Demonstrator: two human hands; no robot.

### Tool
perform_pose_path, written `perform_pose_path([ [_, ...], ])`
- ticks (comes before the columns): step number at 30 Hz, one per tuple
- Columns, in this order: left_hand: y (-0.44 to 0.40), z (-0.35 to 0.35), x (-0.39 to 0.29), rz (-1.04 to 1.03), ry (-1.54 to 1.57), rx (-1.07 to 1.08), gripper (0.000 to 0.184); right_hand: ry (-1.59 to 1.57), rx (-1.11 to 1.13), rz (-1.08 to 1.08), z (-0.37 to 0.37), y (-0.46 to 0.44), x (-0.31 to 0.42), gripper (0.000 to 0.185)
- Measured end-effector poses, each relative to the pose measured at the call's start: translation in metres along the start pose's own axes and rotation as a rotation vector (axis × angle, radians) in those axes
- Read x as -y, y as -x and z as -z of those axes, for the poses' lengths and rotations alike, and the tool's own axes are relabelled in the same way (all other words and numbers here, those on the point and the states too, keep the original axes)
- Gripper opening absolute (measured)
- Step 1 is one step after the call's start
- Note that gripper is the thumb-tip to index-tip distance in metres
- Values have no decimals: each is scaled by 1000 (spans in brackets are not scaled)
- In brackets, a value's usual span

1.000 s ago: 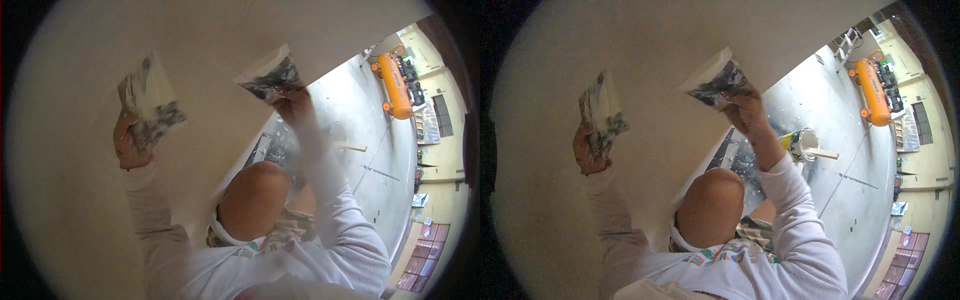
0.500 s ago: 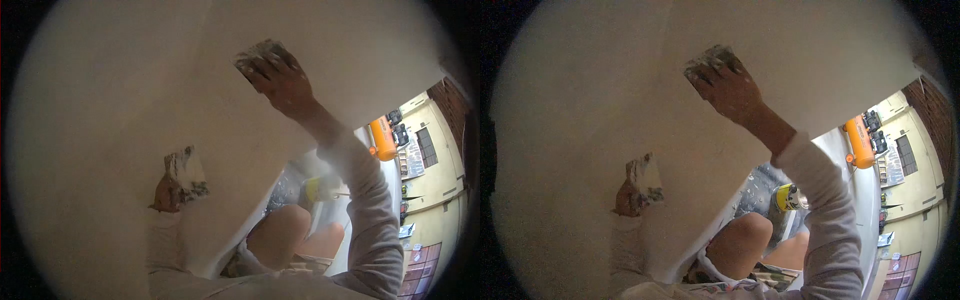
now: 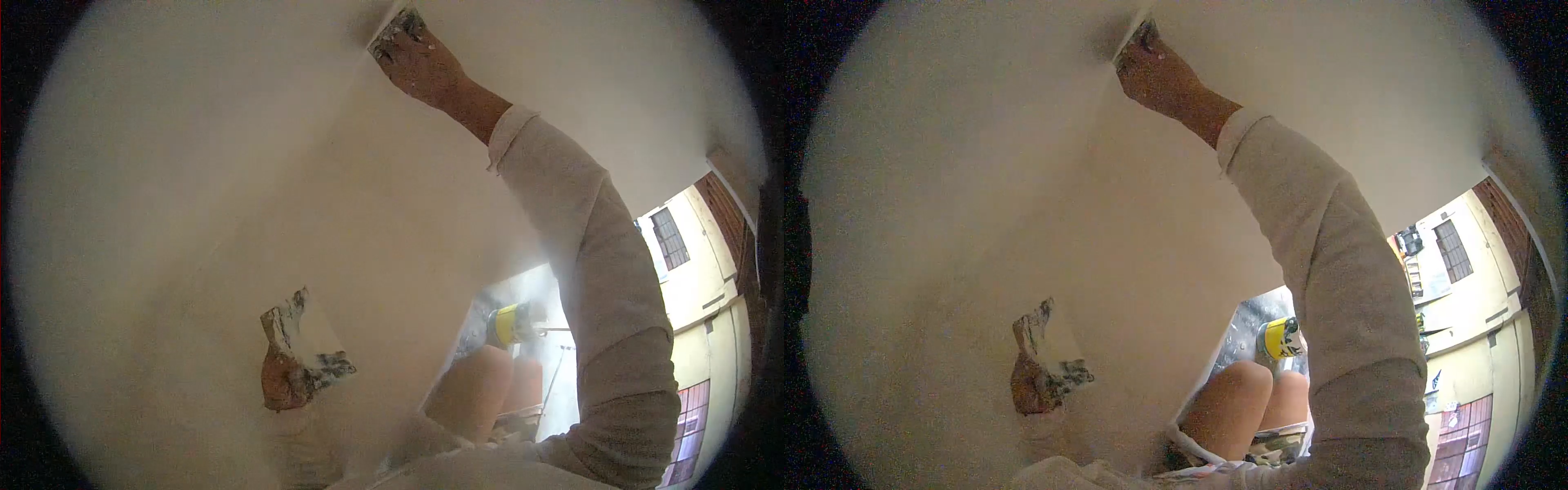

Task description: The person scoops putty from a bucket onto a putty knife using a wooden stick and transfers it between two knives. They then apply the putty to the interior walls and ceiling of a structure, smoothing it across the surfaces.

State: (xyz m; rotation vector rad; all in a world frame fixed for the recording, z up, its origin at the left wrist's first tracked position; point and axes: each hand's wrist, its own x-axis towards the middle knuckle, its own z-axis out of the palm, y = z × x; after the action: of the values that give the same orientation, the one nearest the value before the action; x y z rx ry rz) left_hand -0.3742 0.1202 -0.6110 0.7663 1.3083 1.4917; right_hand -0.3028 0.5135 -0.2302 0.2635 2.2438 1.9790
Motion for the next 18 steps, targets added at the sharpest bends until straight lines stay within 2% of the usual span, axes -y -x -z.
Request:
perform_pose_path([
  [5,0,1,21,35,-37,-7,29,21,76,45,-17,-10,-9,25],
  [7,1,4,30,42,-52,1,31,-42,-160,23,-26,-14,-12,16],
  [8,1,6,33,46,-59,0,32,-65,-155,9,-30,-16,-14,17],
  [13,-3,17,47,65,-129,17,36,-257,244,-76,6,-26,-16,20],
  [18,-5,40,78,68,-247,18,40,-188,389,-56,42,0,-22,24],
])
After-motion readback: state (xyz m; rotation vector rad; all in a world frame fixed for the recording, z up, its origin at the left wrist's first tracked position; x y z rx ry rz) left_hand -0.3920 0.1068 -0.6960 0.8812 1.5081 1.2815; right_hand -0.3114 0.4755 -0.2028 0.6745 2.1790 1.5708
